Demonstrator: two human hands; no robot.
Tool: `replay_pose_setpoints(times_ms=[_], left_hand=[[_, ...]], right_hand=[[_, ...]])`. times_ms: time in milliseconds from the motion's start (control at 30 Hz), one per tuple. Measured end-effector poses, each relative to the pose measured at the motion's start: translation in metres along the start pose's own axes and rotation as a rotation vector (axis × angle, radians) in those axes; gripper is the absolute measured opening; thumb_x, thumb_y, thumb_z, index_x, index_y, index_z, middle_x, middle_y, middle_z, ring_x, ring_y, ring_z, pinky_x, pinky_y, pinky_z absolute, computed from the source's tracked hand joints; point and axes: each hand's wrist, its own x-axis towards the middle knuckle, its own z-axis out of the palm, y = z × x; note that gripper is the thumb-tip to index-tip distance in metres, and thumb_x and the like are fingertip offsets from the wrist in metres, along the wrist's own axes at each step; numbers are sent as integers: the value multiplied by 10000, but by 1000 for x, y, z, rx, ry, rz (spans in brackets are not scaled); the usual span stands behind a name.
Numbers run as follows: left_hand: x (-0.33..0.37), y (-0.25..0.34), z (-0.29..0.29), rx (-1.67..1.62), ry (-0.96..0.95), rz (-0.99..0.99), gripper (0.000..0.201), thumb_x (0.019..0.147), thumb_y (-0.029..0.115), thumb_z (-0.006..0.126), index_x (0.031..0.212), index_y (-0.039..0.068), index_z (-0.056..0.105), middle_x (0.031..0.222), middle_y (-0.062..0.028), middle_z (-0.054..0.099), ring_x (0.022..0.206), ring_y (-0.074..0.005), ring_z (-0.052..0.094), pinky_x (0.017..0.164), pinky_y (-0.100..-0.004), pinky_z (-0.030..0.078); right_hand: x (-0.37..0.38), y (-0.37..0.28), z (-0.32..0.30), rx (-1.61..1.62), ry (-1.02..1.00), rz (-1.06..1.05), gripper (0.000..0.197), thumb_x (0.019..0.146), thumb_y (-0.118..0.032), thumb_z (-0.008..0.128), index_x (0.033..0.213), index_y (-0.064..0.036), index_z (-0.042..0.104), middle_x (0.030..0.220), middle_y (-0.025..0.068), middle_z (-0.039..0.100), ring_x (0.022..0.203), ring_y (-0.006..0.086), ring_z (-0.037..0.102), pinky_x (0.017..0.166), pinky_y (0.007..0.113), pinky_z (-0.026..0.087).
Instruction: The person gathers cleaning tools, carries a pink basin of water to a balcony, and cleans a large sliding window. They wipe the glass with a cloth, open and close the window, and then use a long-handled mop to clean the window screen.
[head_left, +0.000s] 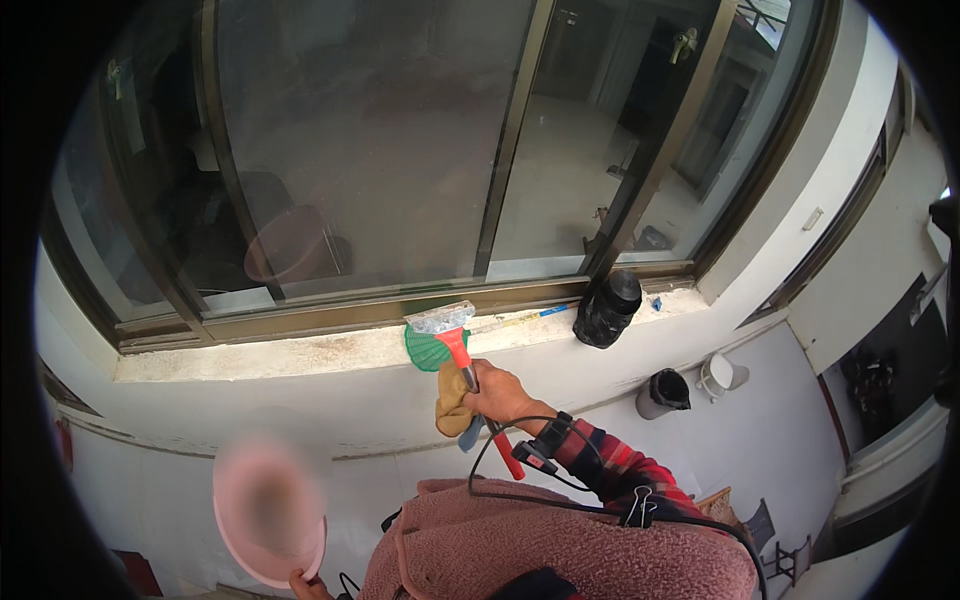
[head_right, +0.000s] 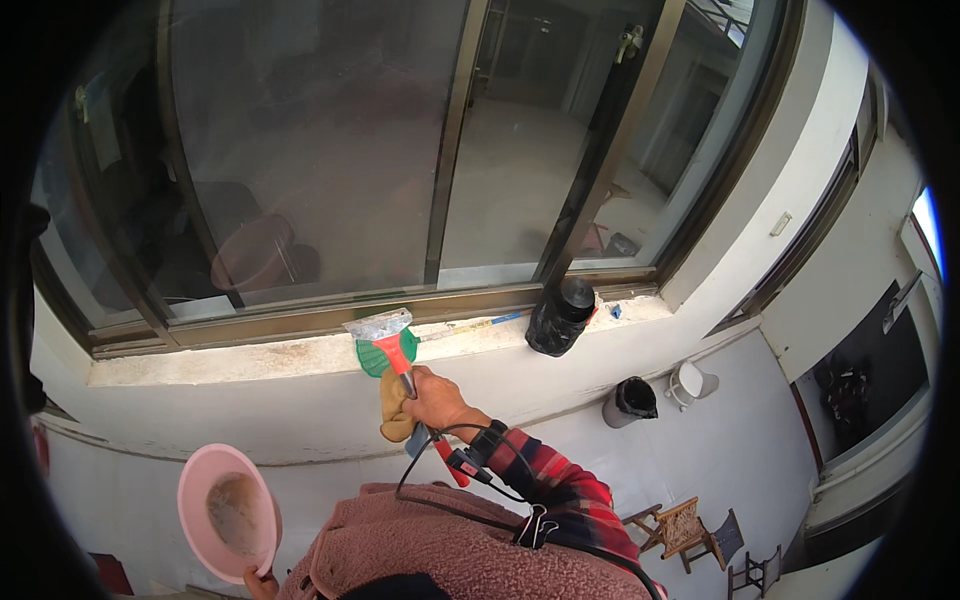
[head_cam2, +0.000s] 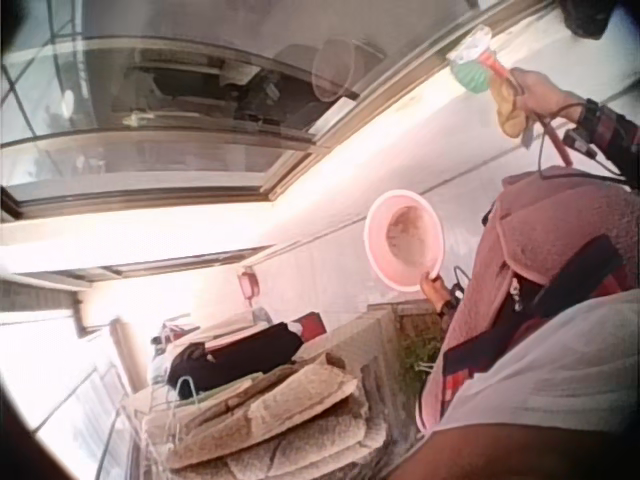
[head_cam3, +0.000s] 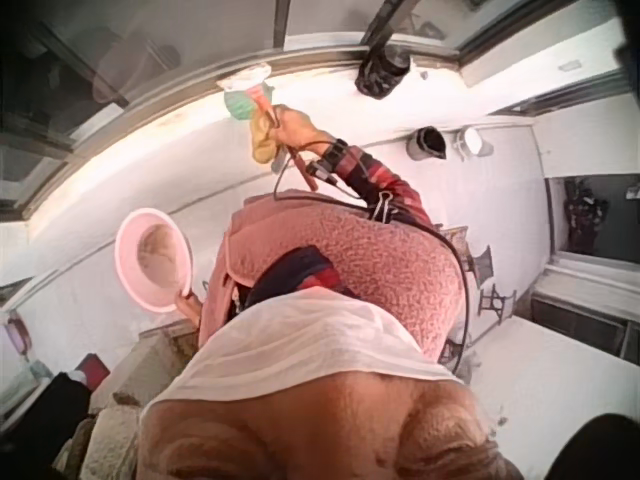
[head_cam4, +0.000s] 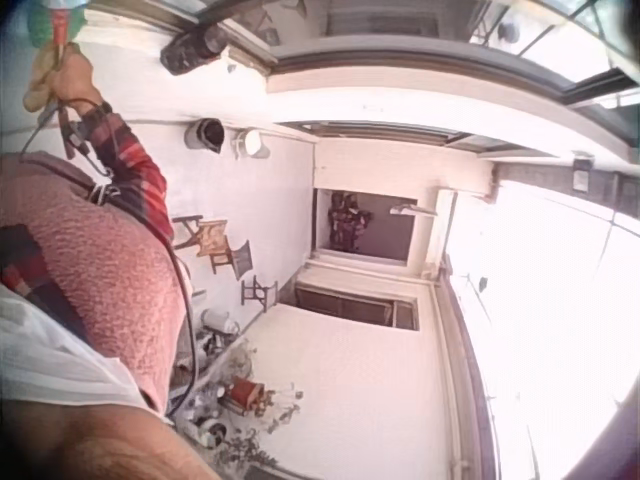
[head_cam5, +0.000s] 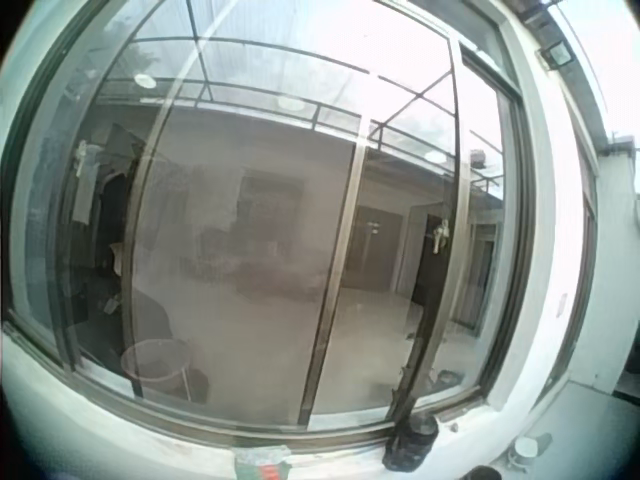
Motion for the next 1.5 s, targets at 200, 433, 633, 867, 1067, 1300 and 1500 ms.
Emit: replay_pose_setpoints(times_ms=[200,433,633,867,1067,1300,1500], left_hand=[[7,-7,1,-5,6,36,249,779,106,646,947,-66,582,756,-182,557,657,-289,493,604,-396,439],[-4,-7,4,178,-56,225,203,777,121,620,892,-45,600,711,-152,545,650,-261,490,588,-394,439],[-7,-2,11,119,-42,116,169,807,102,560,919,-24,578,784,-95,544,690,-229,485,603,-362,443],[-25,3,25,-630,242,-317,184,765,156,582,881,51,484,871,-33,479,757,-115,470,647,-225,395],[-19,14,20,-1033,376,-526,220,649,55,537,864,73,491,753,-52,494,587,-185,484,465,-264,402],[-28,3,27,-390,318,-191,142,764,111,535,845,-6,538,786,-70,522,699,-148,467,550,-280,395],[-6,-5,31,-526,352,-309,131,720,90,534,829,20,519,770,-63,510,652,-157,470,515,-278,394]], right_hand=[[-4,1,-1,5,41,-18,336,687,-203,594,962,-19,536,1027,202,562,896,380,583,807,425,468],[-5,5,1,-7,53,-8,358,686,-216,595,974,-14,528,997,203,578,878,382,589,797,426,470],[-10,6,-2,-23,50,22,398,687,-227,601,1016,-14,529,1024,191,580,904,365,587,802,409,470],[-11,9,0,-22,11,52,467,670,-231,640,1068,-10,535,1003,185,596,886,359,599,782,412,480],[-4,19,6,-45,36,0,470,681,-276,649,1034,13,540,925,213,625,859,361,616,768,412,487],[13,1,-8,-22,-32,-18,493,682,-322,656,1021,28,583,903,212,643,876,340,626,787,375,491],[27,-29,-28,41,38,-160,354,703,-263,624,962,-22,610,864,189,652,831,351,631,755,402,489]])
